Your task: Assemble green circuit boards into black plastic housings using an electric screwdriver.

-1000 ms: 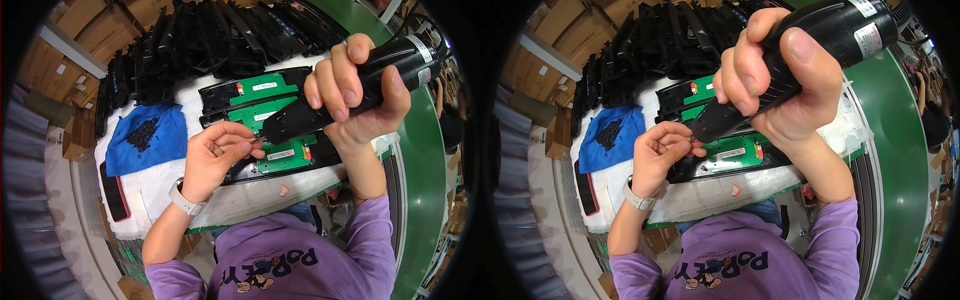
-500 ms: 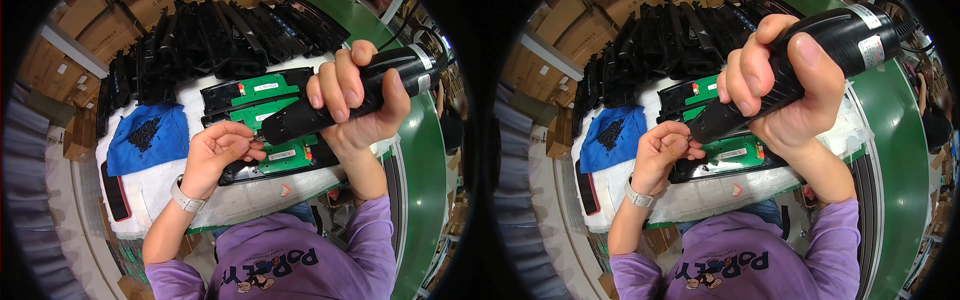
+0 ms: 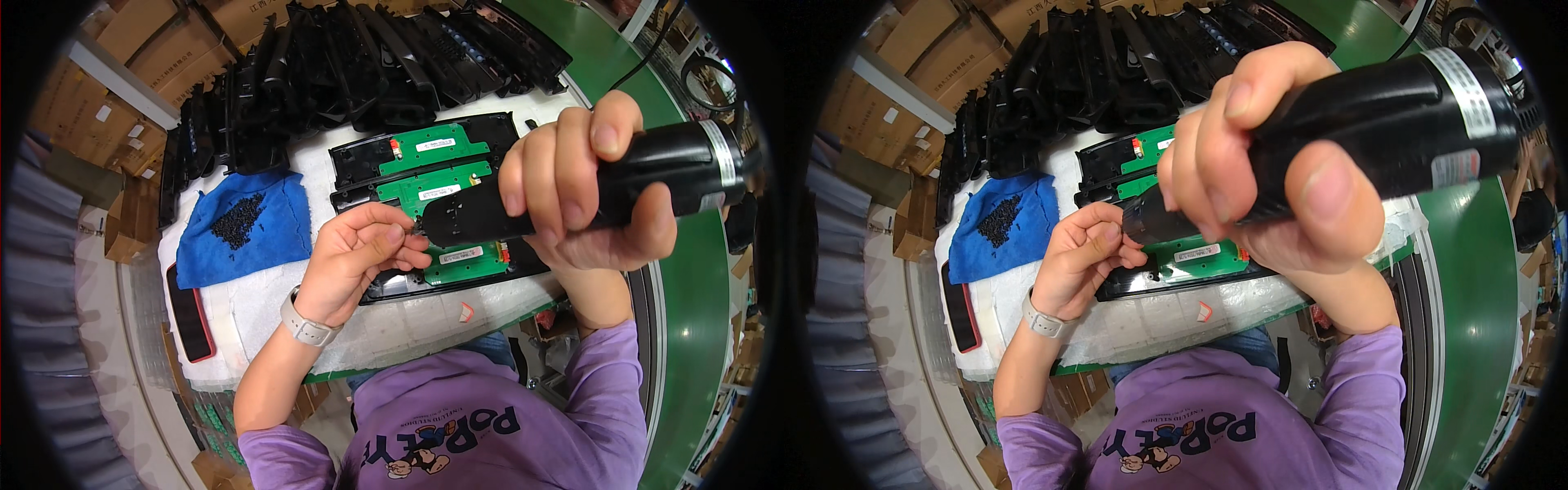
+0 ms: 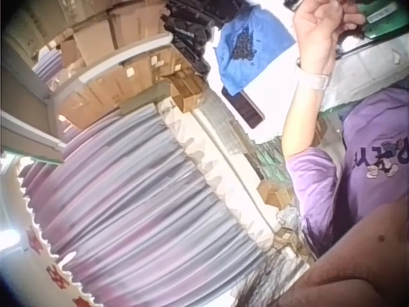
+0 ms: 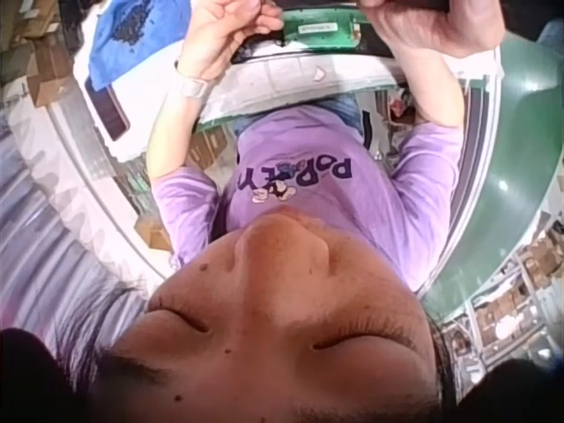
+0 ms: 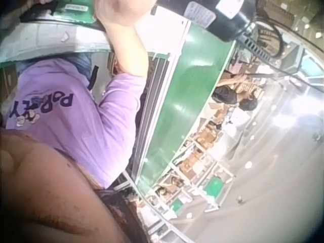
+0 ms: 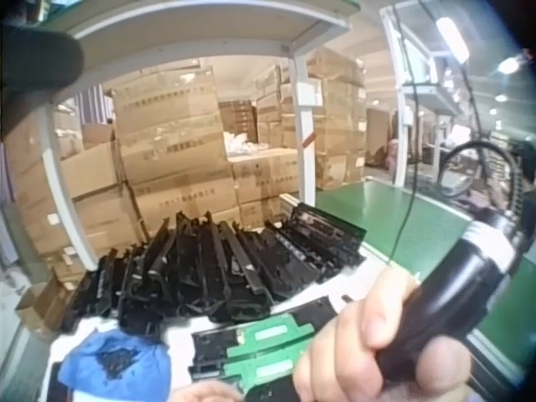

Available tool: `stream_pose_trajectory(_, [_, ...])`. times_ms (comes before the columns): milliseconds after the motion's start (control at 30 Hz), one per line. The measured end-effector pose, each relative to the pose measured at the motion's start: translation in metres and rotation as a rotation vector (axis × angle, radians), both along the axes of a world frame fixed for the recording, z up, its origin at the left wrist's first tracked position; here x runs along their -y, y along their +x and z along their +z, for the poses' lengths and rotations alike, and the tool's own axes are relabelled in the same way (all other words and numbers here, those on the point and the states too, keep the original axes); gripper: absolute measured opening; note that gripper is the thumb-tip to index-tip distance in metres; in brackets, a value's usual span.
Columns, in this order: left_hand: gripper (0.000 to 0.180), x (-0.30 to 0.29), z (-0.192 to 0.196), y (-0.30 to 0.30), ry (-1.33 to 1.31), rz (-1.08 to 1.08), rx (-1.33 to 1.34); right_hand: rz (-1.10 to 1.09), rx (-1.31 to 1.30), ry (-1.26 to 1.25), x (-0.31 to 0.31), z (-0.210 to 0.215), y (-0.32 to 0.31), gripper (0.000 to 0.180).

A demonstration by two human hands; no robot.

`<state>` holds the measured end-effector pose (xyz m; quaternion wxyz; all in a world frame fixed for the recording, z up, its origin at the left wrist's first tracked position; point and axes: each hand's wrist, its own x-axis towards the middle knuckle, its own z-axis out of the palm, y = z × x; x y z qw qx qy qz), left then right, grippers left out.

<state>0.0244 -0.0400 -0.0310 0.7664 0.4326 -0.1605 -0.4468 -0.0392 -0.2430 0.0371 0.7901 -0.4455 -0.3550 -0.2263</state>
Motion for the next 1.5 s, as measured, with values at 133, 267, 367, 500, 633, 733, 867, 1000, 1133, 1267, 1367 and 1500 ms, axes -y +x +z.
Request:
stream_pose_trajectory(133, [0.018, -0.001, -0.001, 0.0, -0.013, 0.0, 0.051, 0.042, 0.003, -0.026, 0.0, 0.002, -0.001, 0.038])
stream_pose_trajectory(267, [0.019, 0.007, 0.014, -0.007, 0.098, -0.019, 0.171, 0.039, -0.042, 0.067, 0.01, 0.004, 0.003, 0.037])
stream_pose_trajectory(367, [0.02, 0.01, 0.017, -0.012, 0.29, 0.039, 0.404, 0.117, -0.125, 0.022, 0.015, 0.01, 0.005, 0.035])
stream_pose_trajectory(500, [0.015, 0.009, 0.008, -0.011, 0.304, 0.12, 0.48, -0.192, -0.403, -0.186, 0.02, 0.016, -0.006, 0.033])
stream_pose_trajectory(633, [0.018, 0.012, 0.006, -0.014, 0.334, 0.114, 0.528, -0.289, -0.45, -0.285, 0.02, 0.009, -0.003, 0.03])
stream_pose_trajectory(733, [0.019, 0.012, 0.007, -0.014, 0.332, 0.107, 0.531, -0.297, -0.461, -0.313, 0.021, 0.006, 0.0, 0.03])
stream_pose_trajectory(867, [0.021, 0.014, 0.005, -0.016, 0.352, 0.115, 0.539, -0.252, -0.492, -0.19, 0.021, 0.003, 0.003, 0.02])
stream_pose_trajectory(1000, [0.023, 0.014, 0.003, -0.016, 0.337, 0.132, 0.562, -0.212, -0.497, -0.201, 0.018, 0.001, 0.007, 0.018])
stream_pose_trajectory(1133, [0.023, 0.014, 0.002, -0.017, 0.318, 0.139, 0.522, -0.241, -0.508, -0.279, 0.014, 0.001, 0.009, 0.016])
stream_pose_trajectory(1267, [0.021, 0.013, 0.002, -0.015, 0.292, 0.138, 0.513, -0.218, -0.532, -0.283, 0.011, 0.005, 0.01, 0.018])
stream_pose_trajectory(1367, [0.018, 0.013, -0.001, -0.014, 0.252, 0.151, 0.493, -0.249, -0.523, -0.33, 0.012, 0.002, 0.006, 0.018])
stream_pose_trajectory(1500, [0.011, 0.014, 0.002, -0.016, 0.245, 0.192, 0.487, -0.293, -0.428, -0.397, 0.01, 0.002, 0.001, 0.021])
